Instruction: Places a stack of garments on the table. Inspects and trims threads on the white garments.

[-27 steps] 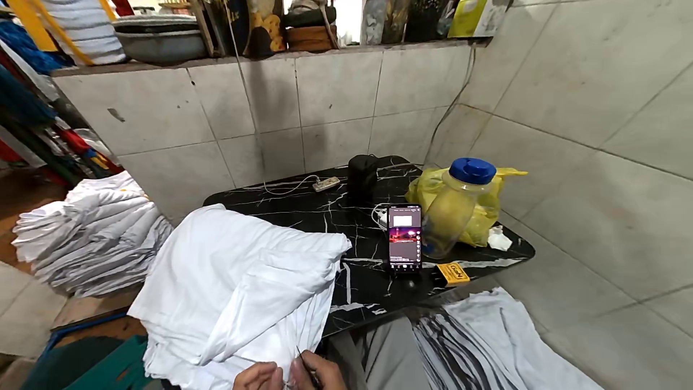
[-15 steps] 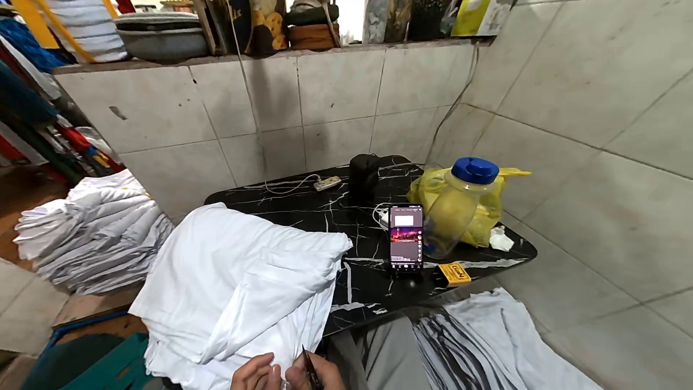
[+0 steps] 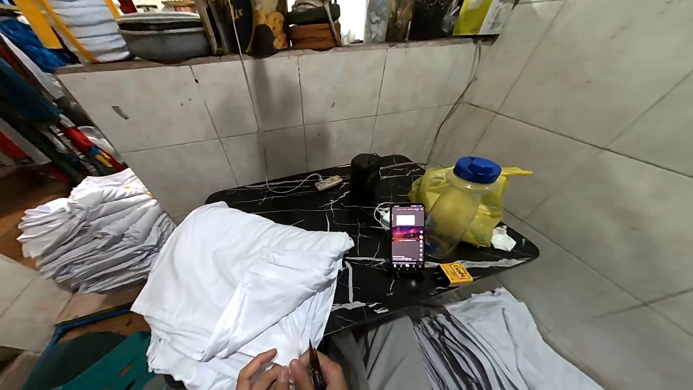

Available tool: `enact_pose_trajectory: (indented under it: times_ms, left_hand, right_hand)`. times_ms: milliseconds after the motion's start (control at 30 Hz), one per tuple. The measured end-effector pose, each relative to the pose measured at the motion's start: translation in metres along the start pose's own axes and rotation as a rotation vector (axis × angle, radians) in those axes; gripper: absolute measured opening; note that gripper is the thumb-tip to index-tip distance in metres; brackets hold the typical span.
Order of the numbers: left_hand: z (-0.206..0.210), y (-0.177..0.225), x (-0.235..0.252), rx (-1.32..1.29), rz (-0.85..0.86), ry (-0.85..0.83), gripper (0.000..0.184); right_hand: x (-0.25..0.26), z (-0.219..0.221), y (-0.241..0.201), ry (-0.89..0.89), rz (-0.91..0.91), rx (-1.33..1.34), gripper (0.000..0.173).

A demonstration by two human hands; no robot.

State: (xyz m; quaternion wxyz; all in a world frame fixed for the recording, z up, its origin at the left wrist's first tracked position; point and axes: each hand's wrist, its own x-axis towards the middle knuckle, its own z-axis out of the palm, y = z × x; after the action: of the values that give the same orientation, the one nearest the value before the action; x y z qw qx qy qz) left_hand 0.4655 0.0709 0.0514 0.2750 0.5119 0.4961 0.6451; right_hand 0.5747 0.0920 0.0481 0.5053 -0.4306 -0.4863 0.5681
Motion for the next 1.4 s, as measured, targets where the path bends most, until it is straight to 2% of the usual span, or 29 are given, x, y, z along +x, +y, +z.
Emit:
enact_pose_trajectory:
  times_ms: [233, 433, 567, 767, 867, 967, 1100, 1200, 1400]
  left_hand:
    - [-0.004, -0.004, 0.011, -0.009, 0.037, 0.048, 0.028]
    - [-0.001, 0.002, 0.011, 0.062, 0.049, 0.016, 0.017]
    - [-0.003, -0.003, 0.009, 0.086, 0.085, -0.052, 0.012]
    - [-0.015, -0.008, 0.006, 0.298, 0.174, -0.252, 0.024]
    - [-0.014, -0.006, 0.005, 0.432, 0.199, -0.266, 0.025]
    - [-0.017, -0.013, 0.007, 0.504, 0.269, -0.222, 0.017]
    - [-0.024, -0.026, 0.010, 0.490, 0.380, -0.158, 0.011]
    - [-0.027, -0.033, 0.011, 0.424, 0.397, -0.123, 0.009]
    - [-0.031, -0.037, 0.016, 0.071, 0.183, -0.095, 0.005]
  right_hand:
    - [-0.002, -0.003, -0.001, -0.086, -0.072, -0.140, 0.023]
    - [0.005, -0.009, -0.002, -0.099, -0.035, -0.241, 0.033]
    - [0.006, -0.008, -0.002, -0.070, -0.021, -0.173, 0.024]
    - [0.006, -0.010, -0.001, -0.078, 0.001, -0.050, 0.013]
    - [0.005, -0.010, -0.003, -0.084, 0.000, -0.087, 0.013]
    - [0.005, -0.014, -0.005, -0.129, -0.046, -0.165, 0.014]
    - [0.005, -0.021, -0.005, -0.205, -0.112, -0.286, 0.022]
    - [0.006, -0.028, -0.009, -0.201, -0.188, -0.451, 0.030]
    - [0.009, -0.039, -0.023, -0.198, -0.251, -0.646, 0.040]
